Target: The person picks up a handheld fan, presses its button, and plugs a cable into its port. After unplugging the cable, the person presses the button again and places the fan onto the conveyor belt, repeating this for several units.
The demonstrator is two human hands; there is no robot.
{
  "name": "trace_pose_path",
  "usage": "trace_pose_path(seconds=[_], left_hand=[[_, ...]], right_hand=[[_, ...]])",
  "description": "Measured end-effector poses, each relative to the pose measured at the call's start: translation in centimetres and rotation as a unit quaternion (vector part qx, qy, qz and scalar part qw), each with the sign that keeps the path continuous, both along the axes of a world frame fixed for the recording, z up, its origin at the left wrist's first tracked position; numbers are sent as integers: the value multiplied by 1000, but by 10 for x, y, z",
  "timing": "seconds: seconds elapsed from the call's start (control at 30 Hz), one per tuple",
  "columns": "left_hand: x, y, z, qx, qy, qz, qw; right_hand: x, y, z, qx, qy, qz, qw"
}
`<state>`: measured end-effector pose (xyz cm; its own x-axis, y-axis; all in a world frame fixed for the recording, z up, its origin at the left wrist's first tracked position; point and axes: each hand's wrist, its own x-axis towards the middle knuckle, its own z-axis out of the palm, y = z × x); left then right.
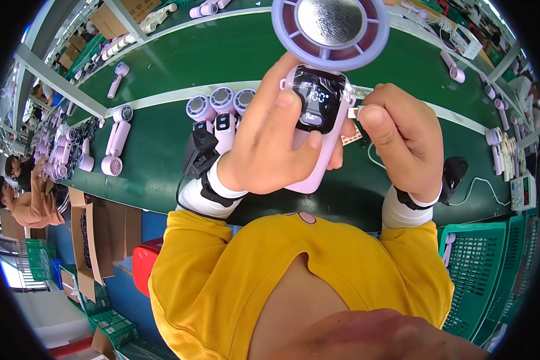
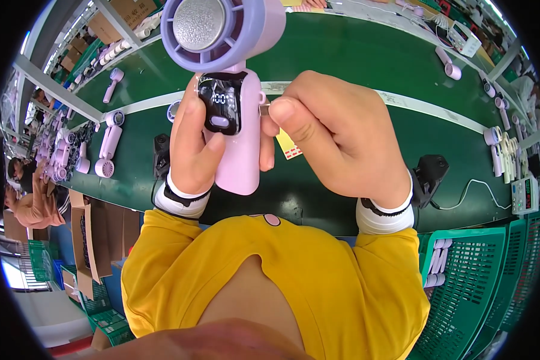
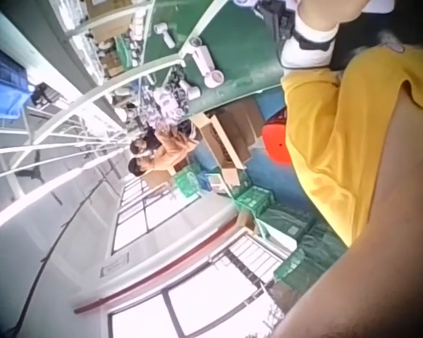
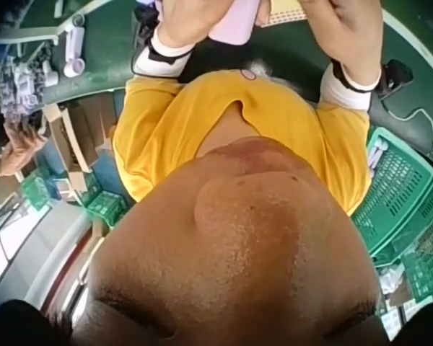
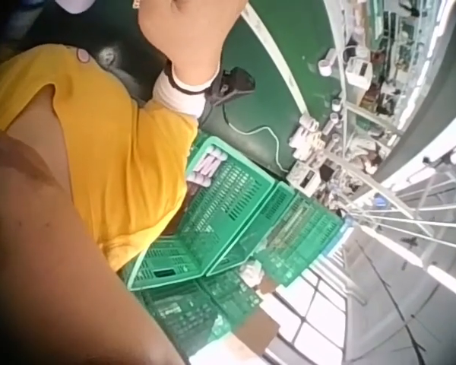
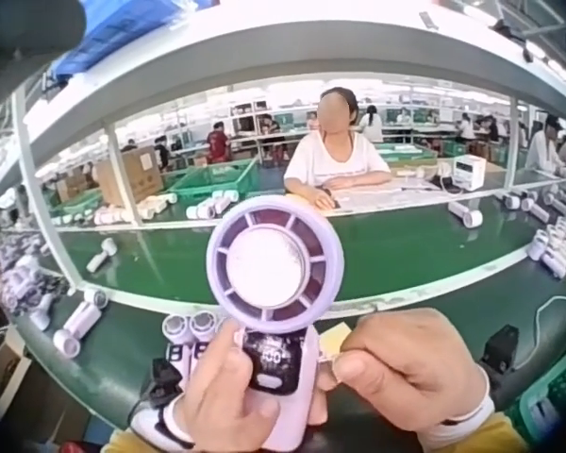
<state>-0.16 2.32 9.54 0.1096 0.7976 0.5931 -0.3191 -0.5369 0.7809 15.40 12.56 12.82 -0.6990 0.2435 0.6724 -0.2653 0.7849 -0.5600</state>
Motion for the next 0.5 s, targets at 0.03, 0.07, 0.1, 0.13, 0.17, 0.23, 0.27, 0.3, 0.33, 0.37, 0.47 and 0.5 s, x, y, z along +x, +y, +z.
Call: trace_pose_path(seconds=[0.03, 0.07, 0.1, 0.13, 0.17, 0.23, 0.27, 0.3, 0.33, 0.37, 0.47, 0.5], left_hand=[[2, 2, -1, 5, 5, 14, 1000], [2, 3, -2, 11, 9, 27, 1000], [3, 4, -3, 16, 14, 42, 999], [4, 4, -4, 21, 18, 57, 998], [5, 6, -3, 25, 23, 64, 997], [7, 6, -2, 32, 32, 80, 996], [8, 6, -2, 36, 36, 88, 995], [9, 8, -2, 40, 40, 95, 994], [9, 9, -3, 43, 45, 109, 992], [8, 9, -4, 46, 50, 122, 990], [12, 11, -8, 56, 65, 162, 983], [13, 12, -8, 59, 71, 171, 981]], right_hand=[[-2, 0, -2, 2, -1, 3, 1000], [-5, 1, -4, 21, 0, -11, 1000], [-7, 1, -6, 41, 0, -25, 999], [-9, 2, -6, 61, 1, -38, 997], [-7, 3, -5, 61, 0, -41, 997], [0, 10, -2, 74, -20, -10, 997], [2, 11, -1, 80, -30, 5, 996], [2, 10, 0, 80, -32, 2, 996], [-2, 8, -1, 74, -19, -6, 997], [-7, 5, -2, 67, -7, -14, 998], [-16, 1, -8, 53, 11, -23, 998], [-17, 0, -10, 45, 17, -31, 998]])
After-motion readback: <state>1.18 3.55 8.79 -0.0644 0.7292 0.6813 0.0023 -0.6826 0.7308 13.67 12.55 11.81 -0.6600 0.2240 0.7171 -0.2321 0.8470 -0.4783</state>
